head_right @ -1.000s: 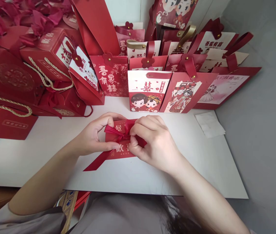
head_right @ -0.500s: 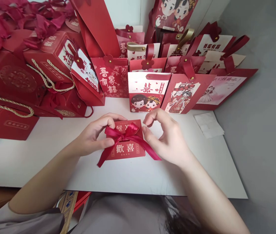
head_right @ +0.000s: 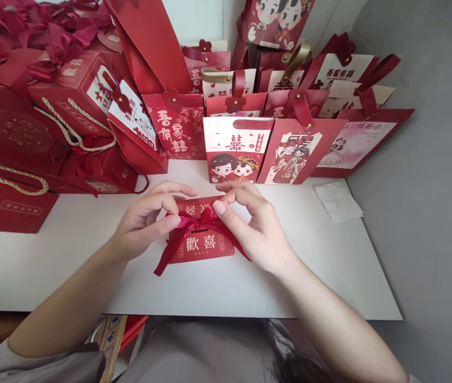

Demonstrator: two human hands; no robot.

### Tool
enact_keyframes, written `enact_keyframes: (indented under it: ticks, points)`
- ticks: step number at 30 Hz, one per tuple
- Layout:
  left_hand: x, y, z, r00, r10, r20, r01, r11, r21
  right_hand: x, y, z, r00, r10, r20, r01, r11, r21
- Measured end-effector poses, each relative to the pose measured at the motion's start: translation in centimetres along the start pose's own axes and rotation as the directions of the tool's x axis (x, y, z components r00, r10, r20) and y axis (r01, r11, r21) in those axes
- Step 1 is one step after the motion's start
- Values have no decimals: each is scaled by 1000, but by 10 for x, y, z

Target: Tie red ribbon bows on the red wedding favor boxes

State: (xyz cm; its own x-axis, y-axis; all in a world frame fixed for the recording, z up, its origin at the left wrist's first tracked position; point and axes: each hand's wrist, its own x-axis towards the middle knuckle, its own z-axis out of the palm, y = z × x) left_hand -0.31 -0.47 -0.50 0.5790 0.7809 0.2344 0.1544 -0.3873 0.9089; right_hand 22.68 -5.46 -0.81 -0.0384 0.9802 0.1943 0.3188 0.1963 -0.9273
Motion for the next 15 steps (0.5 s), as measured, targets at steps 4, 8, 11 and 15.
enact_keyframes:
  ticks: [4, 8, 11, 15]
  points:
    - [1, -1, -1, 1000, 21, -21, -21, 1000, -4, 0, 2, -1, 998, -16, -60, 12, 998, -63]
    - [1, -1, -3, 1000, 21, -8, -21, 999, -28, -1, 1, -2, 998, -33, -60, 28, 997, -77]
    - [2, 0, -3, 1000, 11, 12, -10, 999, -46, -3, -2, 0, 997, -61, -57, 56, 995, -86]
    - [1, 0, -4, 1000, 7, 4, -7, 1000, -30, -4, -4, 4, 991, -98, -95, 86, 988, -130]
